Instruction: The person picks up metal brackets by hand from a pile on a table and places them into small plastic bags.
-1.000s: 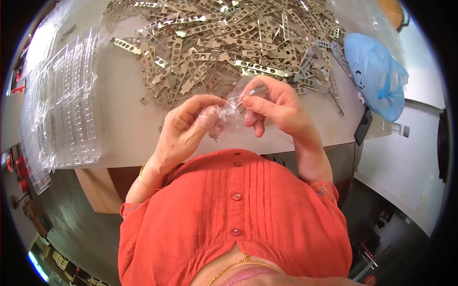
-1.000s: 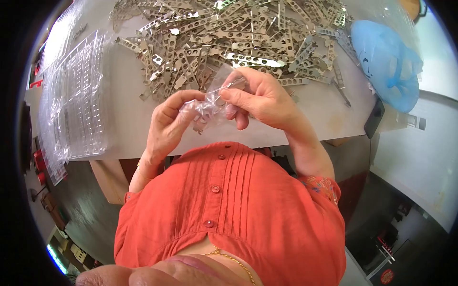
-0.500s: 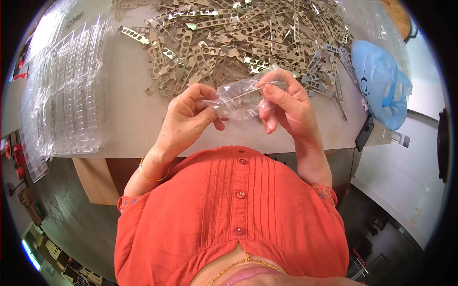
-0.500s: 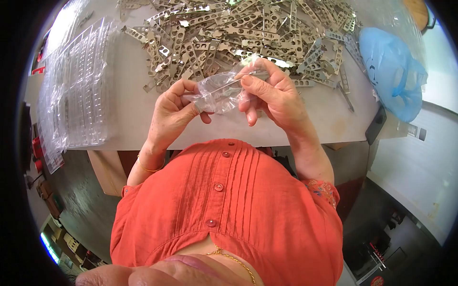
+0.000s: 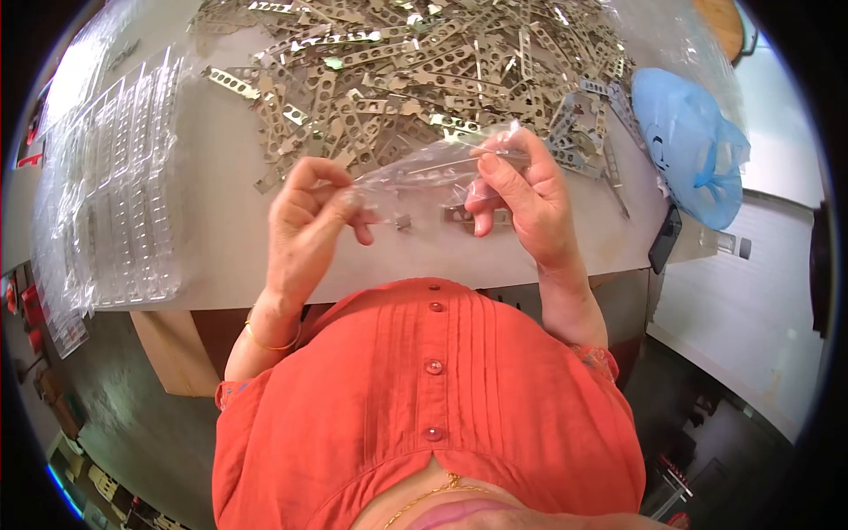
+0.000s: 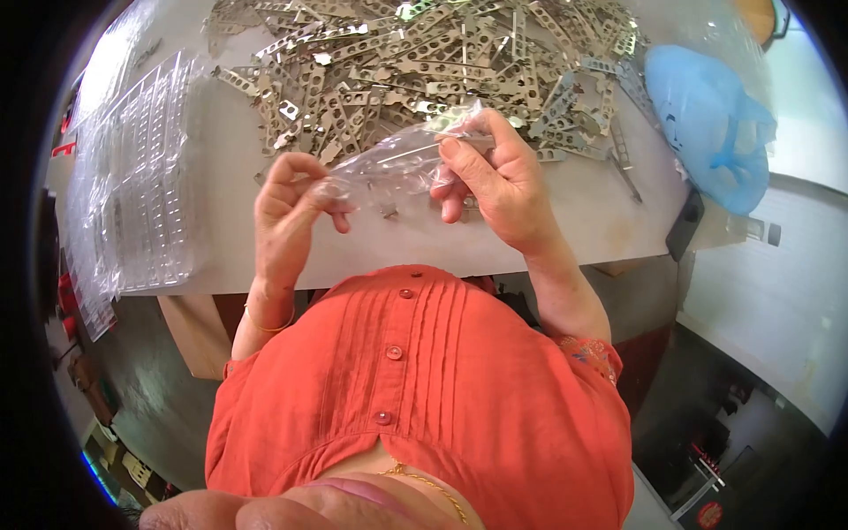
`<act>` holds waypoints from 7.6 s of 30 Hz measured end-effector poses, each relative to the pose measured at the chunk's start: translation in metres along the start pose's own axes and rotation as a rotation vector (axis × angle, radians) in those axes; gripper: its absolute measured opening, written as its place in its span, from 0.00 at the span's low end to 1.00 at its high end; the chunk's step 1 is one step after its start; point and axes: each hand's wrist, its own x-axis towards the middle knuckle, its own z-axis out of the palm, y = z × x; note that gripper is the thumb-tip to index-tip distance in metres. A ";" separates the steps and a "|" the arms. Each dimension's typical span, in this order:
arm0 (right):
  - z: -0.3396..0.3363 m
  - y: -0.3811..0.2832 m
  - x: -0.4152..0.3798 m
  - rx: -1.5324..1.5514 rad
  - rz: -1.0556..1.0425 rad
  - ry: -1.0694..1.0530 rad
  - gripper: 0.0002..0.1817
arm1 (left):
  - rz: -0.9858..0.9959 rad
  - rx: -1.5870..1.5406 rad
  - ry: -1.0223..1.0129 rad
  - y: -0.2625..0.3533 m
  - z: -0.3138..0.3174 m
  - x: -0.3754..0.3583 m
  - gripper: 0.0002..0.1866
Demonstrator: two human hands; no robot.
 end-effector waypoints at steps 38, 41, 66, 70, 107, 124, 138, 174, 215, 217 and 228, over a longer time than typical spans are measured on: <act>0.032 0.002 -0.006 -0.243 0.052 -0.396 0.10 | 0.406 0.609 -0.247 0.013 0.004 -0.024 0.07; 0.033 0.003 -0.006 -0.328 0.054 -0.413 0.11 | 0.447 0.630 -0.203 0.017 0.002 -0.028 0.07; 0.029 -0.002 -0.005 -0.408 0.151 -0.324 0.07 | 0.123 1.438 1.256 0.152 -0.232 -0.107 0.09; 0.031 -0.003 -0.002 -0.408 0.165 -0.338 0.07 | 0.023 1.455 1.135 0.142 -0.251 -0.098 0.08; 0.016 0.004 -0.005 -0.416 0.103 -0.328 0.05 | 0.012 1.291 0.189 0.013 -0.039 -0.045 0.17; 0.003 0.008 0.001 -0.419 0.096 -0.239 0.07 | -0.107 0.890 0.216 -0.009 -0.018 -0.024 0.16; 0.005 0.008 0.001 -0.456 0.161 -0.300 0.06 | -0.147 1.019 0.153 -0.018 -0.007 -0.017 0.14; -0.007 -0.007 -0.004 -0.433 0.097 -0.203 0.07 | 0.625 1.869 0.046 0.053 -0.061 0.229 0.14; -0.013 -0.022 0.022 -0.084 -0.176 0.207 0.07 | -0.199 -0.143 -0.333 0.050 0.017 0.097 0.18; -0.015 -0.025 0.021 -0.020 -0.132 0.240 0.08 | -0.135 -0.126 -0.330 0.045 0.015 0.092 0.17; -0.009 -0.014 0.018 -0.004 -0.081 0.232 0.15 | -0.187 -0.011 -0.247 0.032 0.019 0.086 0.12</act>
